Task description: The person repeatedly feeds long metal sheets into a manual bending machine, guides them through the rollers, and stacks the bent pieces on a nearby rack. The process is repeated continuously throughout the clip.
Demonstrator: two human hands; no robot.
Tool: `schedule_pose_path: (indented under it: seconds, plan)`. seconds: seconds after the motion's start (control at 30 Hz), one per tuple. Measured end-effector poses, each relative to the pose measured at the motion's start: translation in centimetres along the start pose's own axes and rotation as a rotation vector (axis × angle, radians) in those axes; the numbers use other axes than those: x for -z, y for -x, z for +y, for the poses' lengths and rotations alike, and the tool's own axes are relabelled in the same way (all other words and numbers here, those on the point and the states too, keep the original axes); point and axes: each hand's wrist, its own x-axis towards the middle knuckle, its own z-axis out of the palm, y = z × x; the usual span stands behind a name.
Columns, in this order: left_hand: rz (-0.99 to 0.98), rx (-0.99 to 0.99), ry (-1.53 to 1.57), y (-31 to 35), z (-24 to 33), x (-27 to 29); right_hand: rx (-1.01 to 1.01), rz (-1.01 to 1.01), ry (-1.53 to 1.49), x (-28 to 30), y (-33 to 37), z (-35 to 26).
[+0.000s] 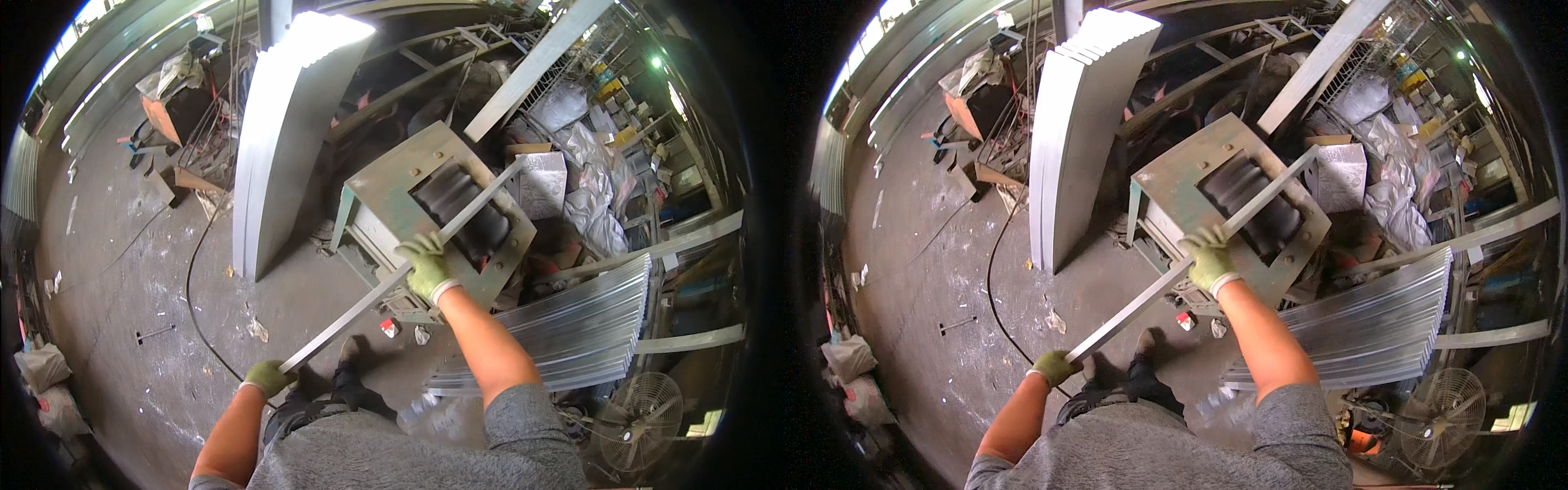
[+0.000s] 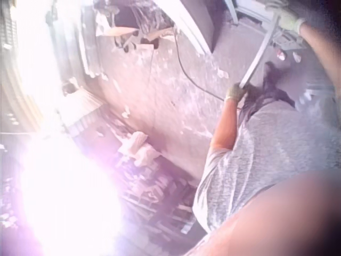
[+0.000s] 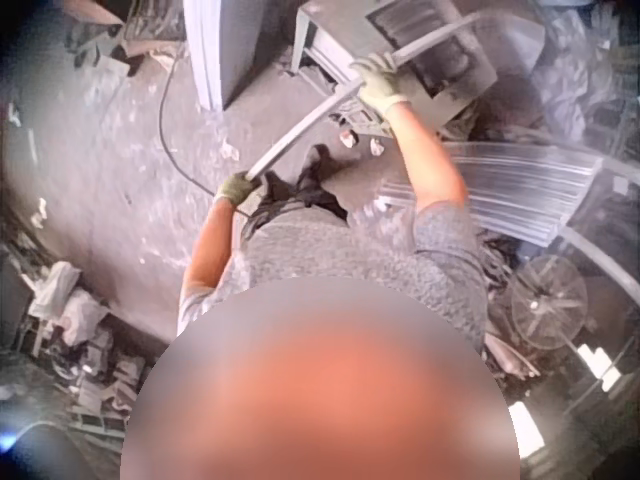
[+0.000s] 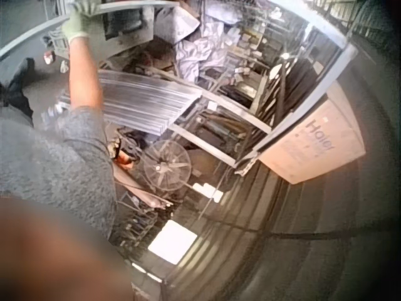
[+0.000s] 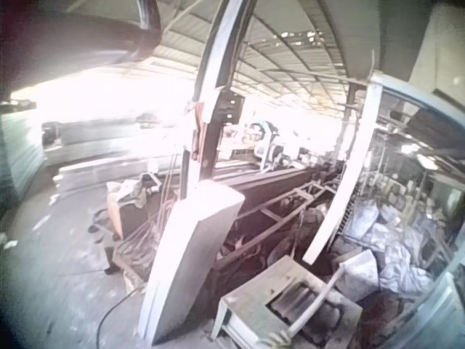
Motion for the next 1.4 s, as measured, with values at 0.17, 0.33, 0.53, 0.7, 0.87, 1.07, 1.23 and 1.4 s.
schedule_pose_path:
  seconds: [0.17,0.33,0.53,0.7,0.87,1.07,1.23,1.4]
  plan:
    - [-0.023,0.048,0.37,1.9,2.3,2.4,0.056,0.369,-0.465,-0.9,0.0,-0.4]
    - [0.117,-0.054,0.19,1.7,10.8,2.0,-0.107,0.577,-0.179,-1.8,-2.0,2.2]
    - [0.139,-0.096,0.099,-0.2,16.2,2.4,-0.068,0.462,0.064,-0.1,-3.5,7.3]
    - [0.147,-0.067,0.092,-0.1,11.9,1.4,-0.075,0.473,0.03,-1.2,-2.2,3.2]
    - [0.246,-0.158,0.242,2.3,4.5,-1.1,-0.032,0.49,-0.007,-3.2,-0.1,-3.3]
    - [0.25,-0.132,0.237,4.0,-2.8,-3.5,-0.047,0.442,-0.018,-5.5,2.1,-9.2]
    - [0.233,-0.094,0.222,5.4,-8.7,-4.4,-0.047,0.442,-0.018,-7.7,3.7,-14.0]
    - [0.242,-0.064,0.271,7.8,-14.7,-5.3,-0.083,0.4,-0.027,-9.9,5.0,-19.7]
